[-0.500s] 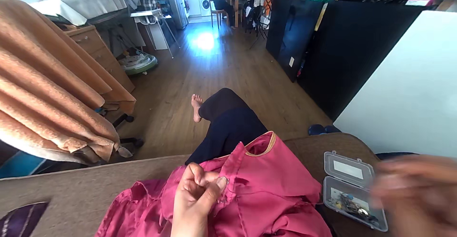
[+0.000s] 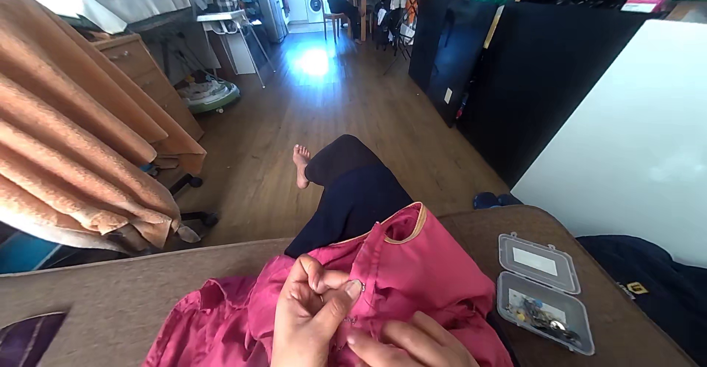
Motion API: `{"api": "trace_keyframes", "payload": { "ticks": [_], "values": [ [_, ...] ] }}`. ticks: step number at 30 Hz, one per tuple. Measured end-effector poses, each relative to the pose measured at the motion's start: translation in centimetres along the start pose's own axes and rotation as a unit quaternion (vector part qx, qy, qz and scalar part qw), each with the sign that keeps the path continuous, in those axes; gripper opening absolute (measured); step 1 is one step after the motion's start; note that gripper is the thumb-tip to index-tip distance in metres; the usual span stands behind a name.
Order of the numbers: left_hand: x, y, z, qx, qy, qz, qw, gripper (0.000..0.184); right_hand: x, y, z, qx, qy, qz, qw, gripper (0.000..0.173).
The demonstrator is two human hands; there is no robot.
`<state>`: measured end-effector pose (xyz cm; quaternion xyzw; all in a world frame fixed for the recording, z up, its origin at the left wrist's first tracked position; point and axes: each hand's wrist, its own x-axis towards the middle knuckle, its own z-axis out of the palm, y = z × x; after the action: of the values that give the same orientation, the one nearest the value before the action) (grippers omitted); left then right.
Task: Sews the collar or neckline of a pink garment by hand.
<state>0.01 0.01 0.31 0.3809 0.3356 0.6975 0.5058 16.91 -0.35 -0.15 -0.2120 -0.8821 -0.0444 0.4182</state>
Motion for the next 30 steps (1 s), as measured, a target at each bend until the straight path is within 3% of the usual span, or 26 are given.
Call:
{"api": "trace_keyframes", "payload": {
  "ticks": [3, 7, 24, 30],
  "values": [
    [0.0, 0.1, 0.0, -0.012, -0.013, -0.012, 1.000, 0.034, 0.4, -0.1, -1.0, 0.173, 0.089, 0.139, 0.971, 0.011],
    [-0.3, 0.2, 0.4, -0.027, -0.029, -0.040, 0.998, 0.034, 0.9, 0.7, -1.3, 0.202, 0.102, 0.246, 0.942, 0.009],
    [-0.5, 0.2, 0.4, -0.056, -0.043, -0.054, 0.996, 0.033, 0.7, 0.7, -0.9, 0.238, 0.093, 0.260, 0.931, 0.014],
    [-0.4, 0.1, -0.1, -0.114, -0.112, -0.087, 0.983, 0.027, 0.1, 1.3, -0.4, 0.340, 0.109, 0.286, 0.889, 0.012]
  ]
}}
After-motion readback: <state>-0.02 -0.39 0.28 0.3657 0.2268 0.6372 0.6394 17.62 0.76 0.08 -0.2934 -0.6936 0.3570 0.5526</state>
